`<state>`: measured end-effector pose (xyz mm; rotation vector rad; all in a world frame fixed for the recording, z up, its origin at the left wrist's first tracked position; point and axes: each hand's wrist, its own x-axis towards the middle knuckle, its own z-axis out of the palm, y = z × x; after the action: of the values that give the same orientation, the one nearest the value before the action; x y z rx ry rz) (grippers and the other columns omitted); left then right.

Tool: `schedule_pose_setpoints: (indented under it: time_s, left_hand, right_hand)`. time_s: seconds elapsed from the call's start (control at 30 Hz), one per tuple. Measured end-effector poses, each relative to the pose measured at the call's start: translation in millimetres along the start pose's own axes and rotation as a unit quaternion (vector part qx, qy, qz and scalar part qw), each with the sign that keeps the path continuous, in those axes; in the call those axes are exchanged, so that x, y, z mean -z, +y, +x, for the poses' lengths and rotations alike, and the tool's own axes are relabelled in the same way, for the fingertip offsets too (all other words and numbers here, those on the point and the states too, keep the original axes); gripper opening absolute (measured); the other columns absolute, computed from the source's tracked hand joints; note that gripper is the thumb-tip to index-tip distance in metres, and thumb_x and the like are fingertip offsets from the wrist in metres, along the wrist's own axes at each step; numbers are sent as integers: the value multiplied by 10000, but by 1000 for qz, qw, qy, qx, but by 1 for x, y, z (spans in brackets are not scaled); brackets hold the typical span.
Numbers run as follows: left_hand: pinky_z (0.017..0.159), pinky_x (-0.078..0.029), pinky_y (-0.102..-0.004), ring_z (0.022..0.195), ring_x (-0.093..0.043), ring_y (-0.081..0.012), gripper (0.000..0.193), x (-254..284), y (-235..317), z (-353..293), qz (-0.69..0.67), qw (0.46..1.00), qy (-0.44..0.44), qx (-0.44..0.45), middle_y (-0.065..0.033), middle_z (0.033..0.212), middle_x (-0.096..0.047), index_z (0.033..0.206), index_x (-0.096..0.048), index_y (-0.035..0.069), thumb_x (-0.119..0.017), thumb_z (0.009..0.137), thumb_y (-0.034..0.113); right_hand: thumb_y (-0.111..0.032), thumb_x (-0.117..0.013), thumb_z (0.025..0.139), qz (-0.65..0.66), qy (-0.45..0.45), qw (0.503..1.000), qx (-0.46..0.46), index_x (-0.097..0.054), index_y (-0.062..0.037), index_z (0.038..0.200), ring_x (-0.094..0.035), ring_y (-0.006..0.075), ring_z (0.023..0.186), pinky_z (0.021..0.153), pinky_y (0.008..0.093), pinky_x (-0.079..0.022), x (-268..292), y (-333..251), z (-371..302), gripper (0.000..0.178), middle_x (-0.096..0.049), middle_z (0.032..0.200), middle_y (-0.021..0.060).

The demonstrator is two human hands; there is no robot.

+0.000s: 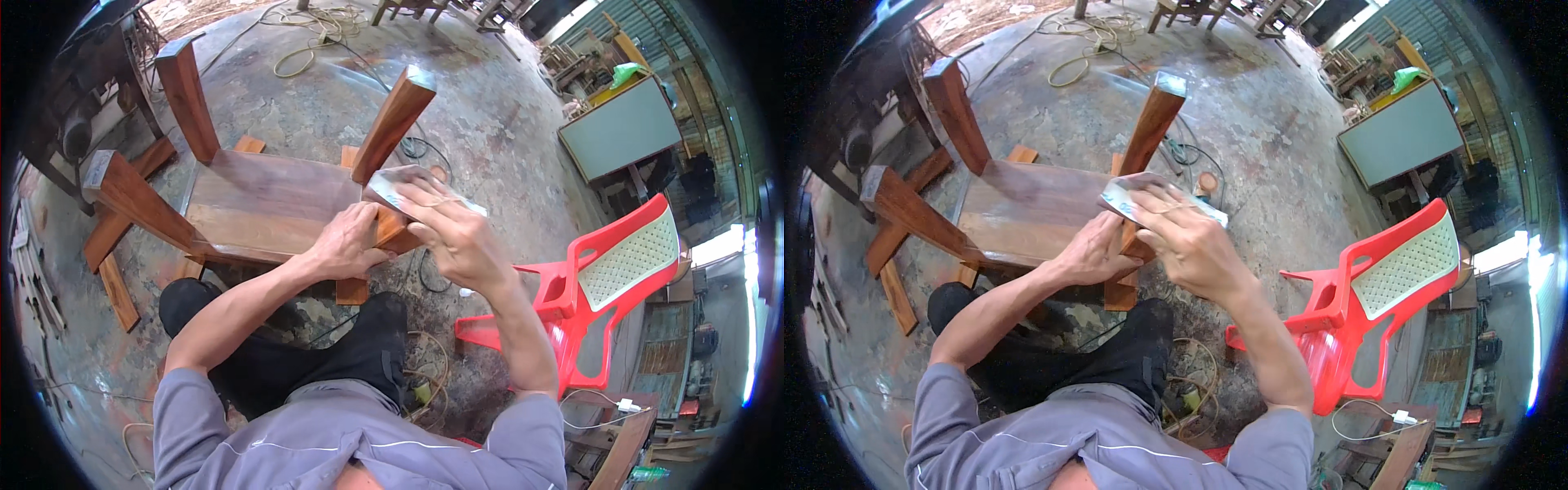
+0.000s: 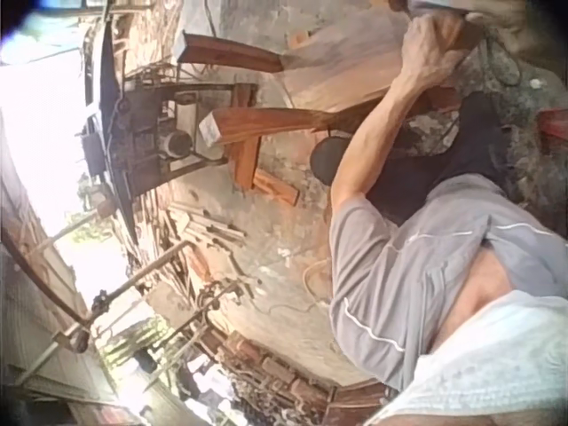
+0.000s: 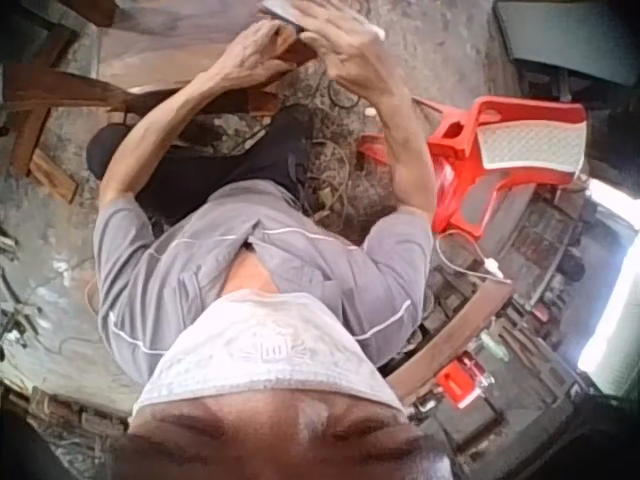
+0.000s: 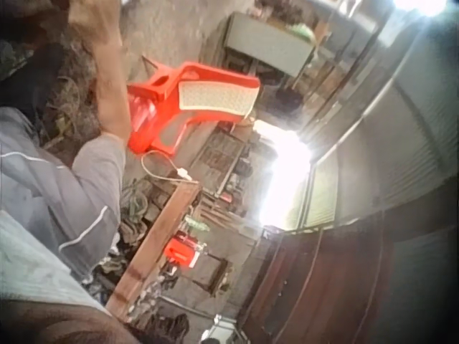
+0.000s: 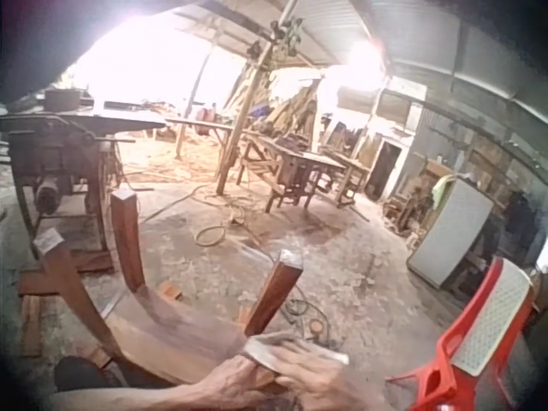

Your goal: Assembling a small wooden table by applying glue and using a pneumatic nail gun.

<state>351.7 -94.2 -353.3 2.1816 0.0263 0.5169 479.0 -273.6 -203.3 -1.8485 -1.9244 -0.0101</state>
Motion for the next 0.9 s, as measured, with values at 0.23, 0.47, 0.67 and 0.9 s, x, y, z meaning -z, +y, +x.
schedule_pose_setpoints:
  time_s: [0.23, 0.47, 0.67, 0.9]
  left_hand:
    - [1009, -437, -508, 1185, -532, -437, 745, 1, 5, -1, -23, 998, -21, 45, -232, 1151, -558, 1277, -453, -29, -849, 787, 369]
    - [1035, -432, -512, 1221, -520, -436, 728, 5, 1, -2, 36, 999, 14, -12, -242, 1272, -557, 1278, -487, -19, -854, 777, 361]
    - [1022, -444, -513, 1205, -523, -447, 767, 2, 3, -4, -25, 999, -11, 28, -236, 1258, -539, 1315, -473, -21, -859, 786, 379]
    - [994, -453, -506, 1179, -532, -443, 788, 9, 2, -3, 0, 1000, -19, 12, -225, 1220, -532, 1346, -455, -12, -856, 800, 389]
  right_hand:
    - [-125, -677, 951, 31, 90, 995, 42, -674, -15, 1281, -590, 373, 1321, 1156, 511, -428, 8, -16, 4, 348, -666, 1355, 169]
    - [-32, -645, 953, -3, 45, 999, 18, -672, 13, 1270, -576, 390, 1339, 1151, 497, -439, 0, -4, 7, 322, -659, 1358, 187]
    - [-48, -659, 960, 39, 52, 998, -19, -679, -8, 1273, -552, 391, 1366, 1164, 482, -429, 0, -4, 12, 316, -653, 1368, 193]
    - [-48, -675, 941, -5, 36, 999, -31, -668, -21, 1305, -577, 378, 1336, 1144, 457, -453, 16, 1, -35, 365, -637, 1383, 204]
